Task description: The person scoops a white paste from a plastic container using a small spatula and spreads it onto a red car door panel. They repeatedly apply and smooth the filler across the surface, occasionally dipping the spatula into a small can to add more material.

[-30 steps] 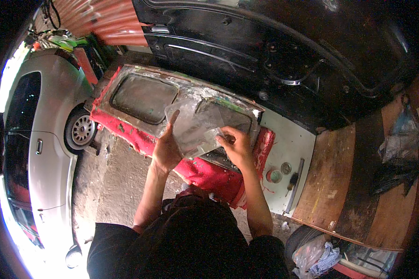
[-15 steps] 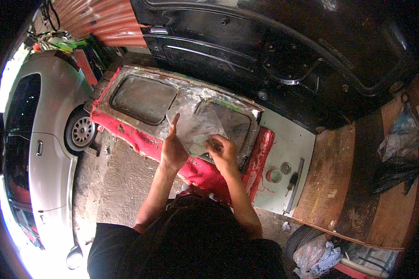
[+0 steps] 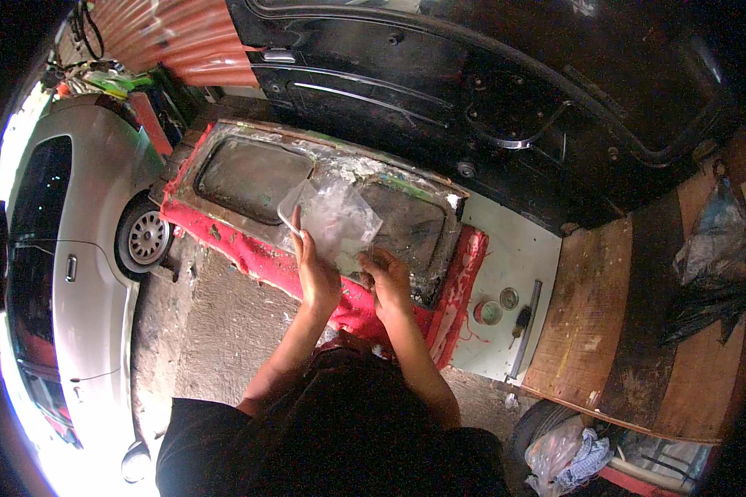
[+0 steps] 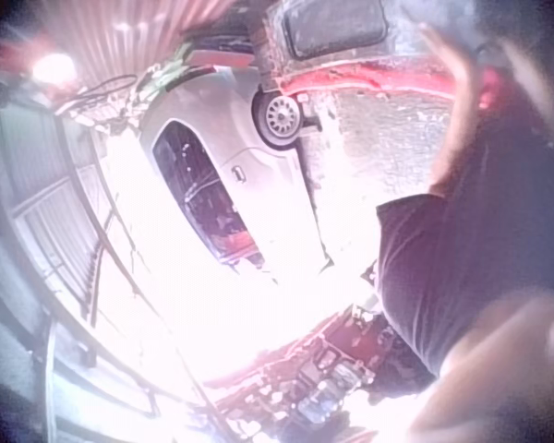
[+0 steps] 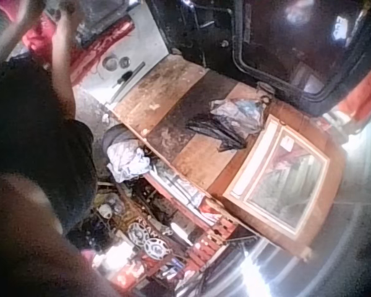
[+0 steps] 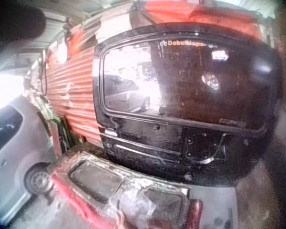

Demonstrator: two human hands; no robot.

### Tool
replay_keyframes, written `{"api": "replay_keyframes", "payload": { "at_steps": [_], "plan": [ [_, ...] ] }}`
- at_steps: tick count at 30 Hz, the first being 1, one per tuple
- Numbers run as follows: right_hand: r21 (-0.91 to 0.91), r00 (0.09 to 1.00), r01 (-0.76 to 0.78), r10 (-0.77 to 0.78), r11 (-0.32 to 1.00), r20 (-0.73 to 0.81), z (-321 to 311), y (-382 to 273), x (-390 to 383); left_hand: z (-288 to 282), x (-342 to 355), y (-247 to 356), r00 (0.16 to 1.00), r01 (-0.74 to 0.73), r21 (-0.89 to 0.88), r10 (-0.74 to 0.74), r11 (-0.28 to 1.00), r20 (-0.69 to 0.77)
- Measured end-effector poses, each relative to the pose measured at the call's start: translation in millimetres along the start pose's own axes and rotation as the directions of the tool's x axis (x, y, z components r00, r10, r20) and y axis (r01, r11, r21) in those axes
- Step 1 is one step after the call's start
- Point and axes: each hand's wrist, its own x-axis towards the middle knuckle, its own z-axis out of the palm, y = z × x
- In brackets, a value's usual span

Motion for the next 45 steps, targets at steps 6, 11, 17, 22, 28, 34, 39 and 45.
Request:
{"api": "replay_keyframes", "payload": {
  "at_steps": [6,11,17,22,28,34,39,45],
  "plan": [
    [0.127,0.987,-0.160,0.159,0.979,0.017,-10,-8,9,-4,-2,-2,0.994,0.081,-0.036,-0.078,0.996,0.075],
    [-0.402,0.924,0.356,-0.381,0.843,0.019,3,-37,4,-4,-11,16,0.963,0.241,-0.180,-0.212,0.954,0.168],
    [-0.627,0.410,0.730,-0.559,-0.271,0.720,2,-50,-16,-15,-4,25,0.929,0.319,-0.298,-0.235,0.900,0.287],
    [-0.593,0.404,0.758,-0.517,-0.273,0.754,-3,-55,-27,-23,4,34,0.925,0.360,-0.331,-0.286,0.872,0.251],
    [-0.593,0.423,0.798,-0.601,-0.108,0.679,-10,-63,-31,-24,8,50,0.914,0.385,-0.310,-0.313,0.869,0.258],
    [-0.626,0.848,0.472,-0.515,0.621,0.128,1,-91,-10,-18,5,55,0.909,0.366,-0.255,-0.285,0.895,0.304],
    [-0.607,0.944,0.323,-0.288,0.726,0.158,-5,-110,-1,-18,6,60,0.862,0.404,-0.223,-0.287,0.887,0.419],
    [-0.629,0.935,0.354,-0.281,0.692,0.217,-8,-107,-2,-21,9,64,0.814,0.477,-0.231,-0.328,0.848,0.479]
  ]
}}
